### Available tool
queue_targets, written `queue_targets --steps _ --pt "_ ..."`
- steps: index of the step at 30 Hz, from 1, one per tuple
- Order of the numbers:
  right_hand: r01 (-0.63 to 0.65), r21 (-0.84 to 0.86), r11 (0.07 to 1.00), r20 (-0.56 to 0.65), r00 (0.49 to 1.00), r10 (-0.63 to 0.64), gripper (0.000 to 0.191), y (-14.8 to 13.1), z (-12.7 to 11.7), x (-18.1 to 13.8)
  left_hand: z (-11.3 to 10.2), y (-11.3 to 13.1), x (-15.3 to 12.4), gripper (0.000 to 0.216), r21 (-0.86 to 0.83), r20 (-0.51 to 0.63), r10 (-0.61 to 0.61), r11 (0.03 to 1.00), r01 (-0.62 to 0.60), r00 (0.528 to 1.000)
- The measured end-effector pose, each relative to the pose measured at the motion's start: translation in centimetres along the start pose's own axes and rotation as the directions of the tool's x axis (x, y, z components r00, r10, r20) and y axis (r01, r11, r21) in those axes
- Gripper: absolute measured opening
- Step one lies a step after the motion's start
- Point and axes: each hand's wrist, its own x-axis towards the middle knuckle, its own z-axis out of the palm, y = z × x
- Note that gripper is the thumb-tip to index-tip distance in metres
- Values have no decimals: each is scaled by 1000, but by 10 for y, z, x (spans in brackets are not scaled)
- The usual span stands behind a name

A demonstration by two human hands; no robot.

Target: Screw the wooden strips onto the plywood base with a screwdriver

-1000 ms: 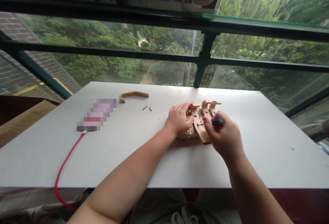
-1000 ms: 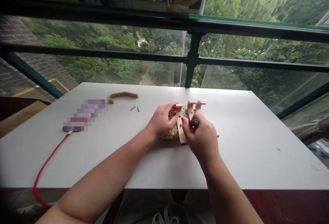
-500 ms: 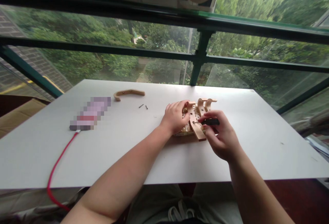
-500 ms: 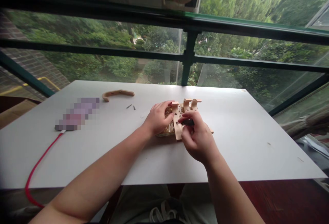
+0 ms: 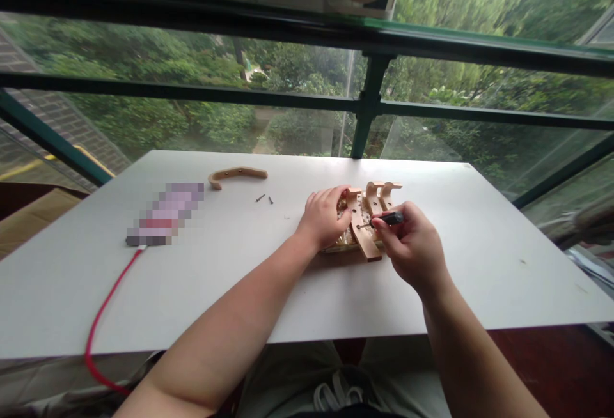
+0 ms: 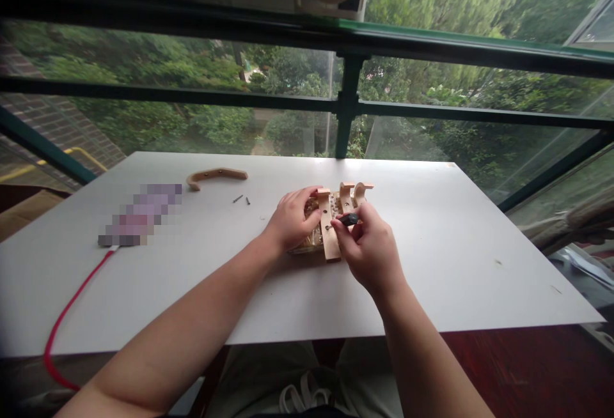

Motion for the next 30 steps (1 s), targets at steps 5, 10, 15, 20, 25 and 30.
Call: queue_targets --steps 5,10,15,20,25,30 --pt "5 -65 998 -43 999 -7 29 -6 0 2 0 0 0 45 -3 -3 5 1000 -5 1000" --pt "21 -133 991 -114 993 -36 36 -9 3 3 -1 1 -1 44 0 -2 3 1000 -3 1000" --pt "27 -138 990 -148 988 -48 34 -8 5 1 -2 4 -1 44 5 5 3 1000 -3 1000" --pt "41 -20 999 -117 992 -43 22 -3 8 -1 -2 4 -1 44 10 -4 5 1000 -5 1000" --pt "86 129 988 -8 996 -85 31 5 10 -5 -2 3 -1 44 8 -6 7 1000 -7 1000" --pt "89 173 981 81 991 -104 32 3 5 -9 -2 4 -1 45 13 -6 7 1000 -7 1000"
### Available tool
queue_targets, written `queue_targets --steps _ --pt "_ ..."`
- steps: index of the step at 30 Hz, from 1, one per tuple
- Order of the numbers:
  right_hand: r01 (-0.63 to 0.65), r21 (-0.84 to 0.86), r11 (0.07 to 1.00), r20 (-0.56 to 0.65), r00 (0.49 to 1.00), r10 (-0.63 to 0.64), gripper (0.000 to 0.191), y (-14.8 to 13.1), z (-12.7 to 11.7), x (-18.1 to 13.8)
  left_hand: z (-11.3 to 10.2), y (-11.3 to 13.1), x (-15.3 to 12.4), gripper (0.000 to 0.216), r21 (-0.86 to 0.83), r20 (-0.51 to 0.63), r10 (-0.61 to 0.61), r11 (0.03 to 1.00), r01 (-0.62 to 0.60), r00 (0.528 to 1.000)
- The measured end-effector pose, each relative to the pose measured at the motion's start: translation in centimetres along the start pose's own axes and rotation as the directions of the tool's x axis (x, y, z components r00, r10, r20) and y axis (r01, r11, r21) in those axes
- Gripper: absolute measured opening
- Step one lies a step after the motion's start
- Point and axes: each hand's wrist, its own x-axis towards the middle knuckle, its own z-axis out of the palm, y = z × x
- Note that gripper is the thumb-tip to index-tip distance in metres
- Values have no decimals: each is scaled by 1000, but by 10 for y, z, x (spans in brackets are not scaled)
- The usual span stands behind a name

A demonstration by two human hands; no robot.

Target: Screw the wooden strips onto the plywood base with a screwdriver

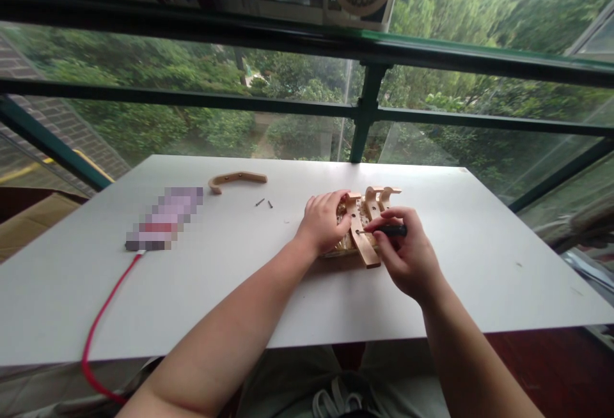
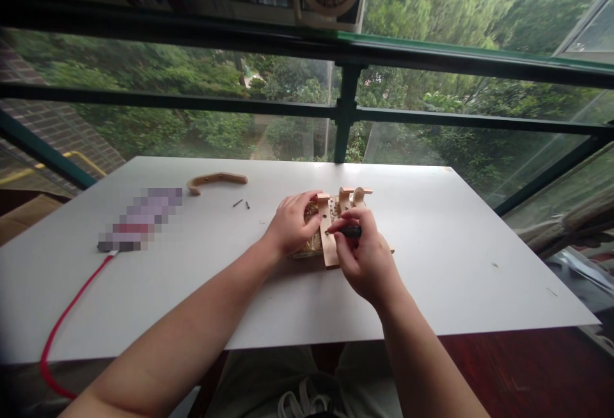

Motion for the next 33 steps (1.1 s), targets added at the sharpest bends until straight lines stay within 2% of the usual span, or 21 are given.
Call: queue_targets --steps 8,18,22,26,33 --pt "-56 -56 997 115 991 62 24 -18 -14 2 0 1 0 45 -1 10 -12 1000 12 1000" --pt "-109 -81 991 24 993 111 9 -5 -9 11 0 -1 1 45 -7 11 -2 1000 2 1000" --pt "-138 -142 980 -37 990 134 25 -2 -8 13 1 -1 0 45 -3 6 -2 1000 2 1000" --pt "-145 -207 967 -64 989 135 30 -4 -8 15 0 -1 0 44 -9 8 -4 1000 4 1000" --pt "-106 -344 933 -149 987 58 40 -12 -2 15 0 2 0 45 -8 10 -18 1000 18 1000"
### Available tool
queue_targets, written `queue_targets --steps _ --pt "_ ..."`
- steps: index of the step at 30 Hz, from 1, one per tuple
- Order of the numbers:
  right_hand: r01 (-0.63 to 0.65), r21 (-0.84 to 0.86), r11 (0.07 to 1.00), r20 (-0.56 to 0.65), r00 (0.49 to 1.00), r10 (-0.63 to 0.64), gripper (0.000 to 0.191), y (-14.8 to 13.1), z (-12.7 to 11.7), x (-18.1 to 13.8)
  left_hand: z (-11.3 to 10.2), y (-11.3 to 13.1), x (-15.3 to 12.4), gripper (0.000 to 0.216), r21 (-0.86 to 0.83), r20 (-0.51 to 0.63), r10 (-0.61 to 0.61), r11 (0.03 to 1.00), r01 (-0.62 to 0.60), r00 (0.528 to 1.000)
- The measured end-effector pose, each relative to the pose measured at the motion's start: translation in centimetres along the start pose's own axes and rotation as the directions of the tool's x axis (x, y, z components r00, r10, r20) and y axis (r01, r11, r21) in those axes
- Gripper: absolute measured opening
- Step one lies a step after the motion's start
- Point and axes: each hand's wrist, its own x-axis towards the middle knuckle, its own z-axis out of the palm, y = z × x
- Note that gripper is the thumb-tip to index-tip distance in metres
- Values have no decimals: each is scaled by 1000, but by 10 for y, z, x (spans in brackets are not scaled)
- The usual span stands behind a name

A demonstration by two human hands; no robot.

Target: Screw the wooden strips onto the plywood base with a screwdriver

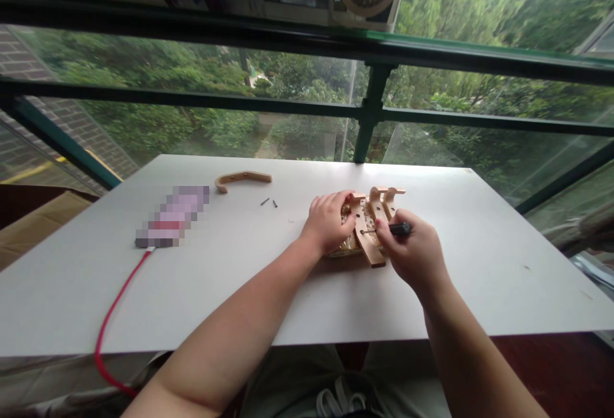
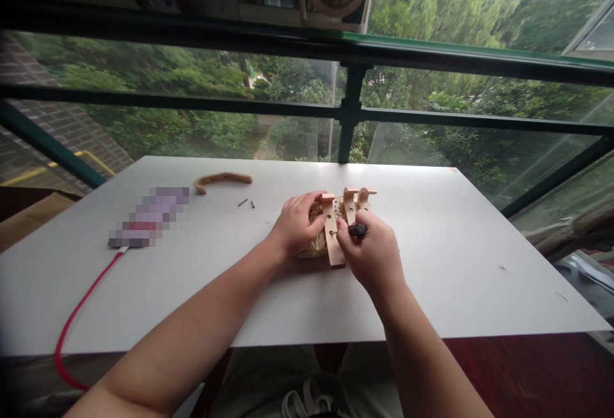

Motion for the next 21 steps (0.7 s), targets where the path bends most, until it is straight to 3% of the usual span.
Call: queue_targets --steps 7,13,17,21 --pt "16 -28 999 -41 999 -18 43 -1 1 -3 0 2 -1 45 -1 -11 4 1000 -4 1000" --pt "7 50 999 -8 1000 -6 25 0 0 0 0 1 -1 47 -6 0 0 1000 0 1000" --pt "71 137 988 21 997 -75 39 2 1 2 2 0 -1 44 -27 6 -8 1000 8 1000" --pt "138 214 967 124 978 -167 35 1 -4 1 3 -1 -2 44 -35 3 -10 999 10 1000"
